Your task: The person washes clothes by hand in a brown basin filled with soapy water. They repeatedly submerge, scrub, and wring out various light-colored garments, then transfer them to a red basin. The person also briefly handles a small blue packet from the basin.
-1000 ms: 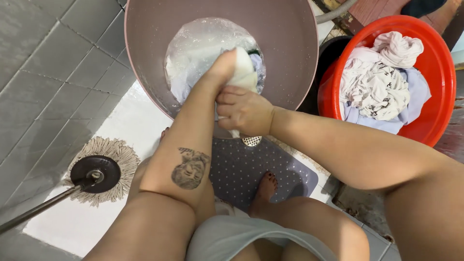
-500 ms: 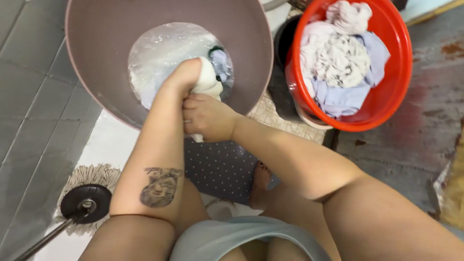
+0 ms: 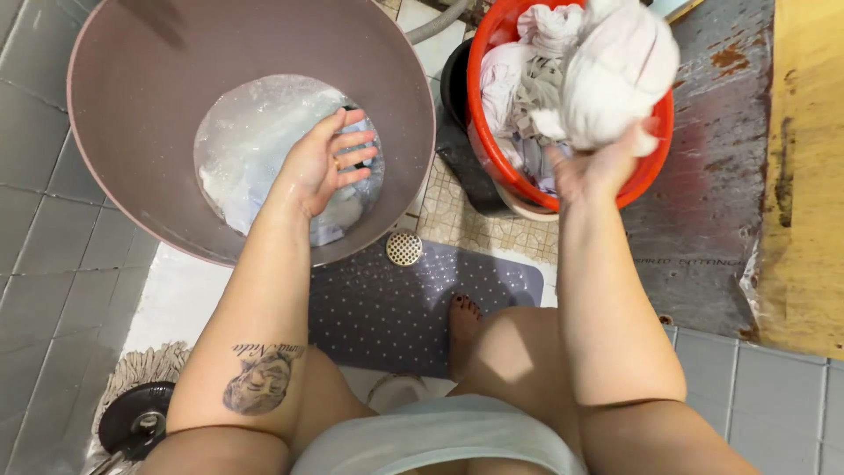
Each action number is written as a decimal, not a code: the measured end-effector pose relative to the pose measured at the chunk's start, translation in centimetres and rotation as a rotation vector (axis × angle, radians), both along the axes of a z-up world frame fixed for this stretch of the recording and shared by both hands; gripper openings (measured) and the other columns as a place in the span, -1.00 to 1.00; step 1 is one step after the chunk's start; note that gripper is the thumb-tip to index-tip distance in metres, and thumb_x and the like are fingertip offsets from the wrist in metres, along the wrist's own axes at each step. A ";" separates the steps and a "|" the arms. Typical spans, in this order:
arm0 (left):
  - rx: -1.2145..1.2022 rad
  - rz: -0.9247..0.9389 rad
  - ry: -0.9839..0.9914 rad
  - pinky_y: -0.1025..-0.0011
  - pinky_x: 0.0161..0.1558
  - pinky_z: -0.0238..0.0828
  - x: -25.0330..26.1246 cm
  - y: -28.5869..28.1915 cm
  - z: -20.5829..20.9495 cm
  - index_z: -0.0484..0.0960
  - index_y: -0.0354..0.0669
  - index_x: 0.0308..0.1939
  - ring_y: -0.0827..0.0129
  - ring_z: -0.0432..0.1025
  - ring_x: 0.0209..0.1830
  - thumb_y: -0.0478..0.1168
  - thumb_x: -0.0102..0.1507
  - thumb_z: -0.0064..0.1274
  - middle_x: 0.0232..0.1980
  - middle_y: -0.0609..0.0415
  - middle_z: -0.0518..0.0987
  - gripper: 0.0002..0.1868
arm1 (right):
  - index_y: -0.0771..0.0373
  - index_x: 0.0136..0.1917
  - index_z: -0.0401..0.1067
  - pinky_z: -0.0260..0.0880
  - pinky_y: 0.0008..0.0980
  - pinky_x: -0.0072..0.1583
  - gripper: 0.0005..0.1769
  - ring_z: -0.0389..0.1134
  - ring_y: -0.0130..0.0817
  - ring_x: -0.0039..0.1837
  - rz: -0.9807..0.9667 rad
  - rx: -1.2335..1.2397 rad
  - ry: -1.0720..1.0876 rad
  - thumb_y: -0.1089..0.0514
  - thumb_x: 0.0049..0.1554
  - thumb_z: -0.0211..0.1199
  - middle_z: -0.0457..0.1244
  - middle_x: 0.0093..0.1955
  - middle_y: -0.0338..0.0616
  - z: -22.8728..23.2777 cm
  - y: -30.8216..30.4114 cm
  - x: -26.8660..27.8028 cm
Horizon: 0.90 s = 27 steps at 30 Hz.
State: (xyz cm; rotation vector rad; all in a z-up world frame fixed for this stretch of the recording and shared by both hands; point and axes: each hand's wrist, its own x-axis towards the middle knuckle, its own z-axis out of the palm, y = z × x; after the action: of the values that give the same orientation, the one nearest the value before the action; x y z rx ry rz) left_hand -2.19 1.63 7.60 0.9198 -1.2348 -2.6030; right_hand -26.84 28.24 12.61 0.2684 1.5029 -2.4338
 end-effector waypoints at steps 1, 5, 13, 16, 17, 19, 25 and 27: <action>-0.015 0.033 -0.030 0.21 0.09 0.45 0.2 -0.2 -1.0 0.46 -0.01 0.31 0.25 0.49 0.17 0.12 0.36 -0.21 0.21 -0.01 0.57 -0.47 | 0.08 0.48 0.15 0.21 0.29 0.33 -0.34 0.15 -0.13 0.29 0.122 0.268 -0.156 -0.07 0.13 0.01 0.04 0.51 -0.03 -1.5 0.2 0.1; -0.134 0.109 -0.133 0.31 -0.03 0.42 0.3 -0.8 -4.3 0.51 0.03 0.17 0.34 0.50 0.05 0.07 0.34 -0.16 0.08 0.10 0.61 -0.60 | 0.09 0.42 0.17 0.20 -0.07 0.36 -0.49 0.31 -0.24 0.32 0.381 0.370 -0.126 0.17 0.19 0.05 0.24 0.36 -0.06 -7.0 -1.4 5.7; -0.359 0.204 -0.228 0.38 -0.16 0.41 1.4 -0.1 -9.3 0.50 -0.04 -0.12 0.48 0.48 -0.10 0.09 0.39 -0.17 -0.18 0.16 0.56 -0.68 | 0.12 0.13 0.50 -0.02 0.13 0.44 -0.78 0.34 -0.21 0.26 0.779 0.841 0.994 0.21 0.20 0.19 0.37 0.14 -0.20 -8.2 -9.4 12.7; -0.364 0.233 -0.343 0.38 -0.19 0.38 2.5 -1.5 -10.7 0.53 -0.07 -0.12 0.44 0.45 -0.16 0.13 0.41 -0.21 -0.23 0.15 0.57 -0.61 | 0.12 0.04 0.52 -0.12 0.15 0.44 -0.81 0.34 -0.13 0.22 0.661 0.946 1.231 0.23 0.13 0.25 0.38 0.10 -0.18 -8.8 -10.5 13.1; -0.365 0.181 -0.390 0.36 -0.18 0.38 2.4 -2.1 -11.2 0.52 -0.14 -0.13 0.40 0.45 -0.15 0.14 0.43 -0.21 -0.22 0.12 0.59 -0.57 | 0.12 0.02 0.52 -0.10 0.13 0.42 -0.82 0.35 -0.12 0.19 0.602 0.950 1.257 0.23 0.11 0.26 0.38 0.09 -0.18 -8.9 -10.9 13.0; -0.516 0.019 -0.467 0.32 -0.09 0.37 1.8 -3.4 -12.9 0.55 -0.19 -0.08 0.34 0.47 -0.08 0.13 0.40 -0.14 -0.14 0.09 0.62 -0.56 | 0.08 -0.03 0.54 0.10 -0.05 0.35 -0.89 0.34 -0.13 0.15 0.593 0.961 1.172 0.19 0.14 0.29 0.38 0.01 -0.23 -9.1 -11.7 13.2; -0.999 -0.337 -0.966 0.12 0.14 0.38 -2.4 -13.5 -22.8 0.36 -0.10 0.39 -0.05 0.50 0.09 0.06 0.25 0.01 0.17 -0.15 0.54 -0.34 | 0.06 -0.13 0.56 0.19 -0.12 0.27 -0.93 0.33 -0.16 0.06 0.546 1.022 1.137 0.18 0.06 0.36 0.39 -0.09 -0.31 -8.9 -12.9 14.0; -1.224 -0.228 -1.138 -0.03 0.08 0.27 -1.8 -16.2 -27.2 0.20 -0.08 0.45 -0.13 0.30 0.24 0.06 0.13 0.08 0.29 -0.13 0.42 -0.16 | 0.05 -0.15 0.56 0.18 -0.12 0.29 -0.92 0.32 -0.18 0.06 0.547 1.035 1.130 0.20 0.04 0.36 0.39 -0.09 -0.33 -8.5 -13.0 14.3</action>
State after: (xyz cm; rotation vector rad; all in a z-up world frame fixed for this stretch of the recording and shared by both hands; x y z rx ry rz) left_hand -4.00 -14.61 -19.60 1.8722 -2.6548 -0.6783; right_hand -12.53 15.20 4.11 -1.3414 2.6336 -1.1080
